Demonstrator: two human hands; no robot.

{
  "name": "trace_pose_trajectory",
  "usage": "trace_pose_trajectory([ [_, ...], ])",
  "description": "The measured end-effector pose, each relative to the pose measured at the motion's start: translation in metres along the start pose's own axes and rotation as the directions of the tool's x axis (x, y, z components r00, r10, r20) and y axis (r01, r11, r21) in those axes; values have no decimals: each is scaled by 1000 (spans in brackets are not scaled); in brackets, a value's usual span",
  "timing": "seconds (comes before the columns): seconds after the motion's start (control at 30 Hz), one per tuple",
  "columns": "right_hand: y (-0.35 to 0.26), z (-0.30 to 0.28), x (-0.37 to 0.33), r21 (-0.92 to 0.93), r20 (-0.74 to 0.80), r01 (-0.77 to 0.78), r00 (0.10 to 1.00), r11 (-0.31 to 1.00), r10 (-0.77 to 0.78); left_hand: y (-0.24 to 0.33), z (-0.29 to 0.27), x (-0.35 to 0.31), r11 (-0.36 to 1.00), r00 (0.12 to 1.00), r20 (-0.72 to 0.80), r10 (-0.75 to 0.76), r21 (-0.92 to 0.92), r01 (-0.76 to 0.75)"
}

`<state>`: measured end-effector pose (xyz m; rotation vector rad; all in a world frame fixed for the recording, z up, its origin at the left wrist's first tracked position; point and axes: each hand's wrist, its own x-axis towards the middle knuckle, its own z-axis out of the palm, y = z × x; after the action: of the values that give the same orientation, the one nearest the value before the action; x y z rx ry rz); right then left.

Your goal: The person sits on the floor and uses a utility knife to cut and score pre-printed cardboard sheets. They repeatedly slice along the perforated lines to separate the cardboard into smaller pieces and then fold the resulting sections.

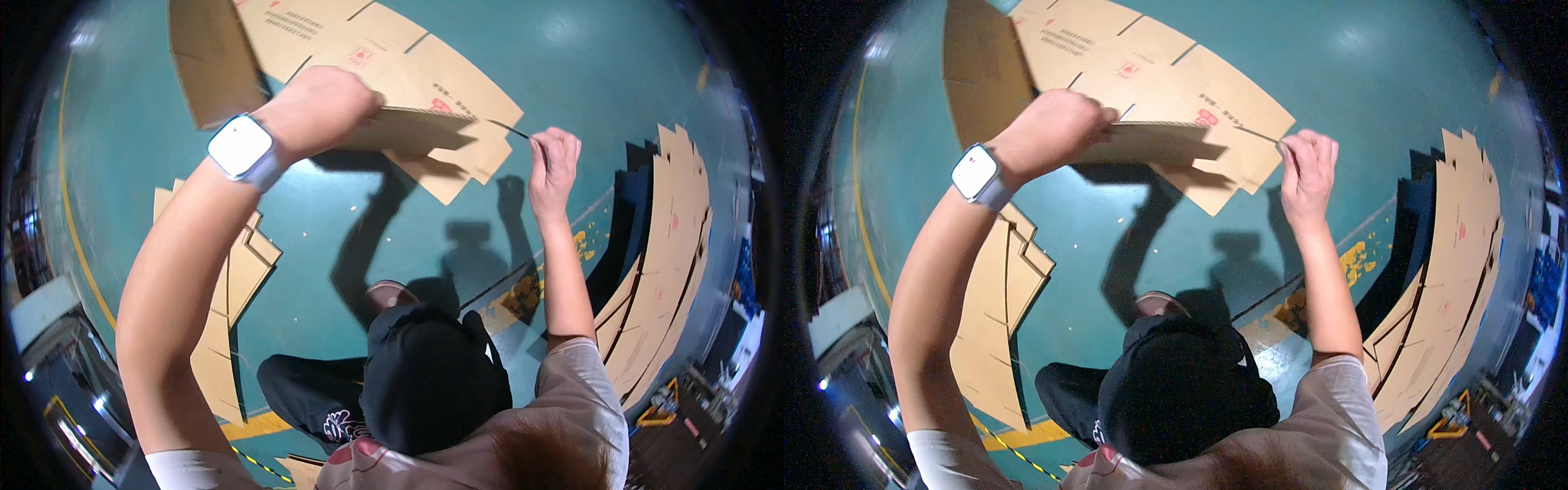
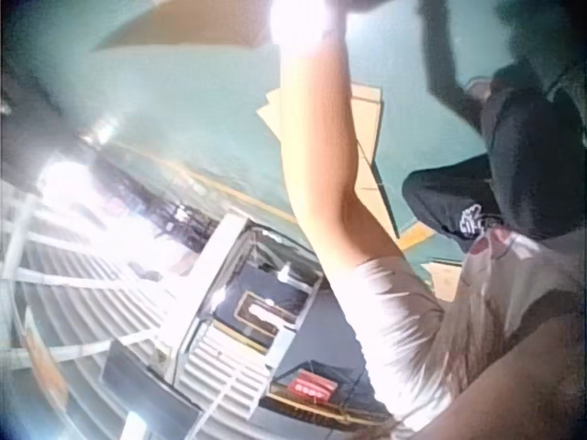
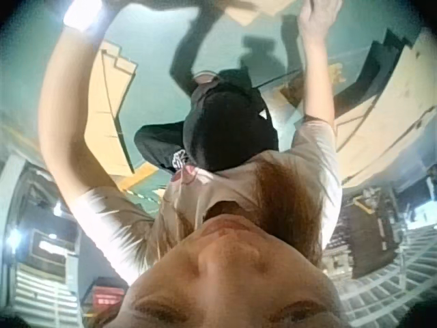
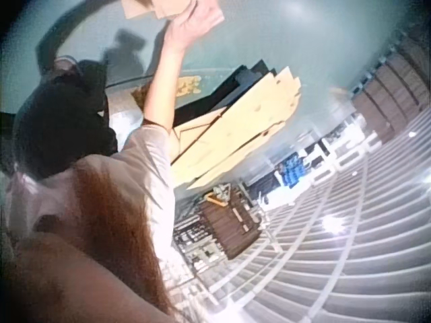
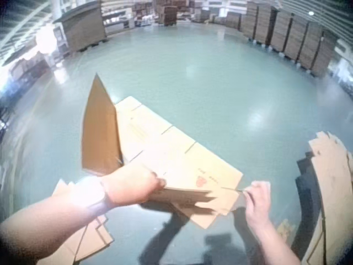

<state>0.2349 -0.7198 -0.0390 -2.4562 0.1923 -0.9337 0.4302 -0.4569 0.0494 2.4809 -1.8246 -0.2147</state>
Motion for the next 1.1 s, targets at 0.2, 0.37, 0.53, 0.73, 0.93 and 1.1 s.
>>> trace_pose_trajectory([
  [0.2, 13, 9, -4, 481, -26, -558, 762, 676, 647, 13, -5, 15, 991, 994, -1, -107, -75, 107],
  [0.37, -28, 49, -4, 509, 82, -599, 749, 619, 658, 32, -11, 27, 979, 982, 44, -181, -90, 185],
  [0.53, -36, 78, -9, 84, -2, -194, 981, 977, 195, 42, -3, 5, 929, 944, 86, -317, -170, 328],
  [0.73, -39, 74, -12, 29, 152, -111, 983, 993, 105, 63, 2, -3, 903, 921, 39, -389, -184, 389],
  [0.93, -34, 58, -4, -22, 357, -104, 928, 994, 105, 71, 6, 22, 897, 906, 103, -411, -134, 422],
  [1.1, -39, 50, -7, -66, 394, -166, 901, 984, 179, 78, 12, 37, 924, 933, -35, -359, -157, 349],
])
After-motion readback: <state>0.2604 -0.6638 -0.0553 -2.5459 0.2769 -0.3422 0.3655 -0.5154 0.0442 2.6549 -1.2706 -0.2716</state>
